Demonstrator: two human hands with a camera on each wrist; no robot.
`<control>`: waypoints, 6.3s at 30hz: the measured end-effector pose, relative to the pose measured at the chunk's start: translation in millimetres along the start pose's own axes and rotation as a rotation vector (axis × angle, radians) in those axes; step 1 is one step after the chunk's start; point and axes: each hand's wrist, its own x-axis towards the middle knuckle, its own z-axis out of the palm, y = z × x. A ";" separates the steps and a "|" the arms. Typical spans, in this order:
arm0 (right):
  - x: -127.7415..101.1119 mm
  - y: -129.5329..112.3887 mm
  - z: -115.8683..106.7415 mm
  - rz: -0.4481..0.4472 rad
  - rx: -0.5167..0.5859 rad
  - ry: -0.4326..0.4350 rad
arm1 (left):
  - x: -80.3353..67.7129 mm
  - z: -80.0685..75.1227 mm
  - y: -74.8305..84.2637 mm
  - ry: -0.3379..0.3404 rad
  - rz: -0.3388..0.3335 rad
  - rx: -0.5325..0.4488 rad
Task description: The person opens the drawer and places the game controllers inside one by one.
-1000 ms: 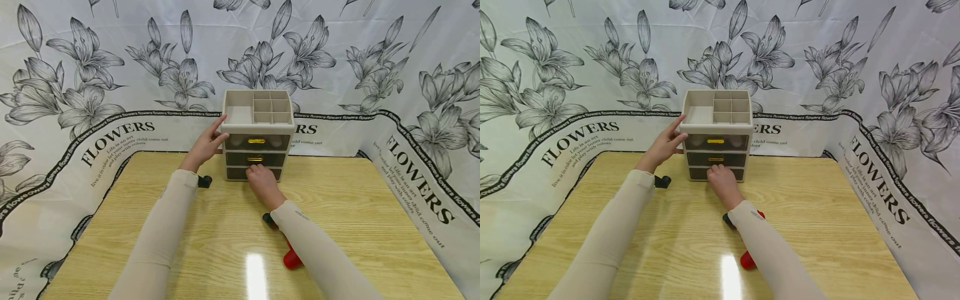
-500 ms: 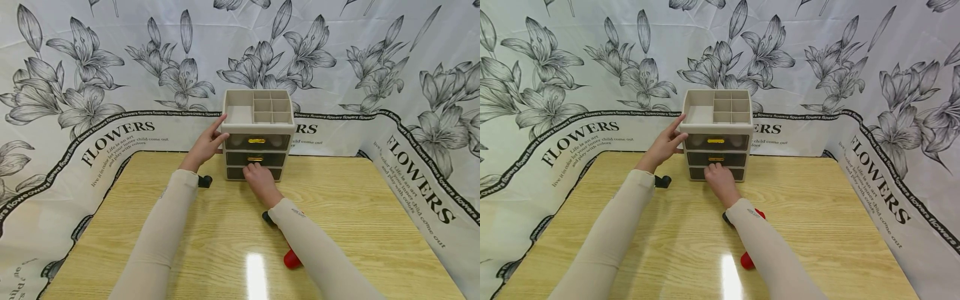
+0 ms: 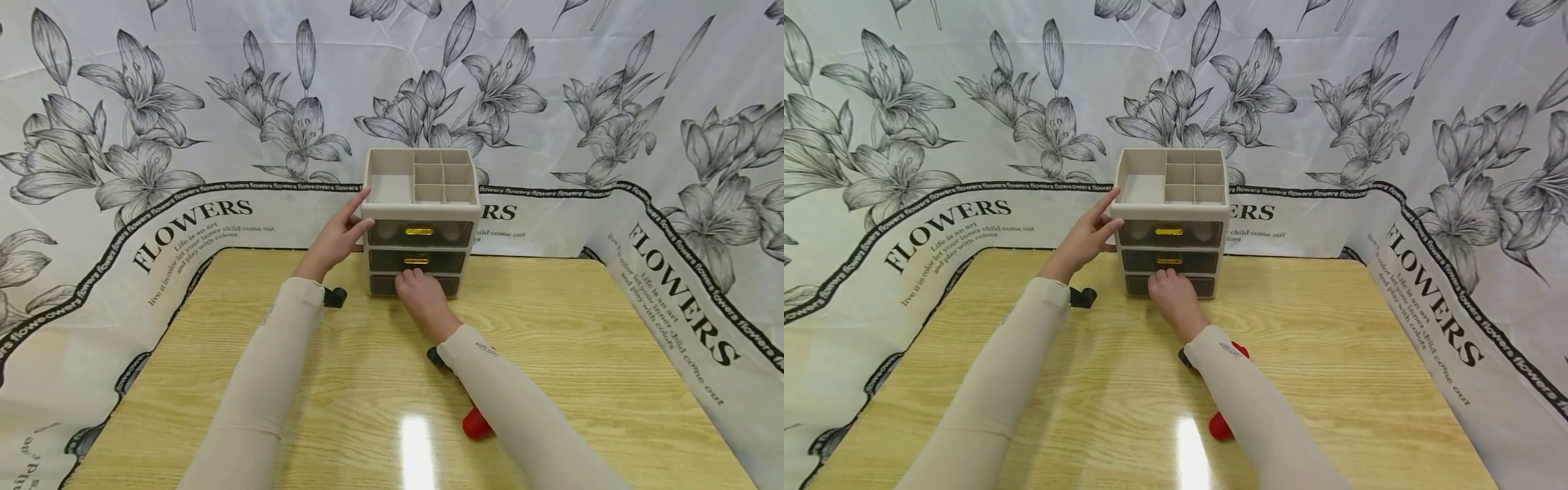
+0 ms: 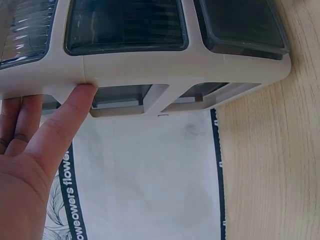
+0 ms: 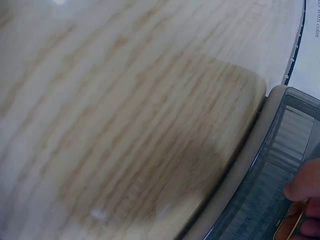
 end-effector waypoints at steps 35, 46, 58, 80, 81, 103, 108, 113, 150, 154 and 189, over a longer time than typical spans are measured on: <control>-27.3 -15.5 -24.9 -0.084 -0.063 0.014 | 7.8 3.0 -12.4 0.028 0.003 -0.002; -35.5 -21.5 -33.6 -0.107 -0.054 0.020 | 2.5 2.6 -4.1 0.025 -0.014 -0.013; -44.1 -26.3 -40.9 -0.098 -0.065 0.005 | 5.4 4.2 -8.7 0.024 -0.012 0.000; -57.9 -36.1 -50.6 -0.104 -0.111 0.041 | -1.4 4.2 2.7 0.015 -0.012 0.007; -58.4 -36.3 -50.7 -0.104 -0.113 0.037 | -1.4 4.1 2.8 0.014 -0.014 0.003; -70.2 -36.6 -56.3 -0.125 -0.053 0.008 | -3.6 6.5 5.4 0.017 -0.027 0.008; -72.1 -35.3 -58.3 -0.125 0.012 0.023 | -4.0 6.1 5.1 0.014 -0.022 0.003; -75.7 -34.0 -58.9 -0.104 0.076 0.048 | -3.0 5.6 4.2 0.011 -0.017 0.000; -125.5 8.2 -77.1 0.258 0.214 -0.053 | -1.6 6.6 3.1 0.020 -0.009 0.032; -129.7 11.5 -84.0 0.295 0.215 -0.141 | -1.6 6.4 2.6 0.019 -0.007 0.031; -146.6 19.7 -99.3 0.436 0.248 -0.597 | 14.4 4.2 -24.8 0.047 0.023 0.036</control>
